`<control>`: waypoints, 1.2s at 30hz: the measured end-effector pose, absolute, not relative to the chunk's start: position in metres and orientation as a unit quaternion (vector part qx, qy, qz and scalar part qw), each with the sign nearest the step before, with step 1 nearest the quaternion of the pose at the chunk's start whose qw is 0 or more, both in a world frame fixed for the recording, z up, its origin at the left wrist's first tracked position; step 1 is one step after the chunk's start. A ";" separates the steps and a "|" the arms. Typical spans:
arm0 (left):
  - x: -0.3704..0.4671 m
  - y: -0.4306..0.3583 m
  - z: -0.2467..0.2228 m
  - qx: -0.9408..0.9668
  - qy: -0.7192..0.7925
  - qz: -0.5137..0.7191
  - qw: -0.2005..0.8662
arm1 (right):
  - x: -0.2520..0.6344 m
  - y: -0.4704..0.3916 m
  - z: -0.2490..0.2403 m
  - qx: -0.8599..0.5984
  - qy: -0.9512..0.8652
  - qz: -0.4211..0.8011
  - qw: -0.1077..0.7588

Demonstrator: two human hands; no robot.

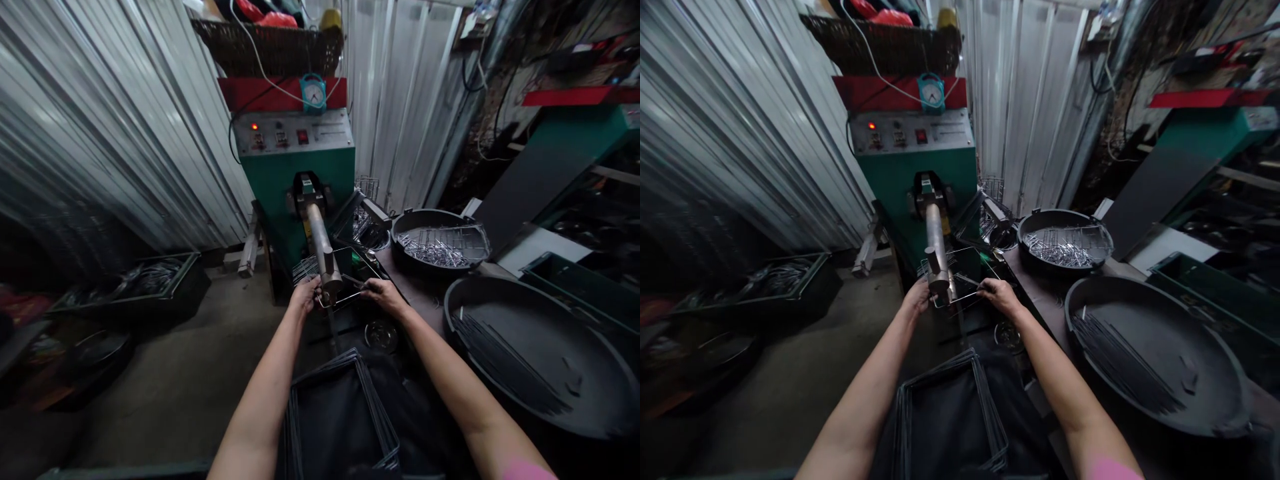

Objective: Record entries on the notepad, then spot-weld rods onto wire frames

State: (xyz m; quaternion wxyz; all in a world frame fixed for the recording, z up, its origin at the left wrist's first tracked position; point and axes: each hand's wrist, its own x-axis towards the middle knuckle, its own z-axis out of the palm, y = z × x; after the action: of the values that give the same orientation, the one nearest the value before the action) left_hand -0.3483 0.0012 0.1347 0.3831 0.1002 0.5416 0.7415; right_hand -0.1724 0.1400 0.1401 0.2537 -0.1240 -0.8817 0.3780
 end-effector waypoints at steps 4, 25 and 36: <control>-0.351 0.000 0.132 0.097 0.543 0.738 0.388 | -0.165 0.136 0.153 -0.125 -0.884 0.341 0.295; -0.317 -0.067 0.134 0.093 0.543 0.743 0.380 | -0.065 0.094 0.057 -0.322 -0.284 0.847 0.314; -0.284 -0.123 0.130 0.104 0.571 0.715 0.391 | -0.063 0.049 0.048 -0.404 -0.620 0.547 0.392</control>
State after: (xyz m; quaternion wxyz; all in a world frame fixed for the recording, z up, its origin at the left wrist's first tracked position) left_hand -0.2839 -0.1230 0.1300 0.3908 0.1038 0.5708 0.7146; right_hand -0.0625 0.0490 0.0484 0.3920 -0.4036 -0.6196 0.5473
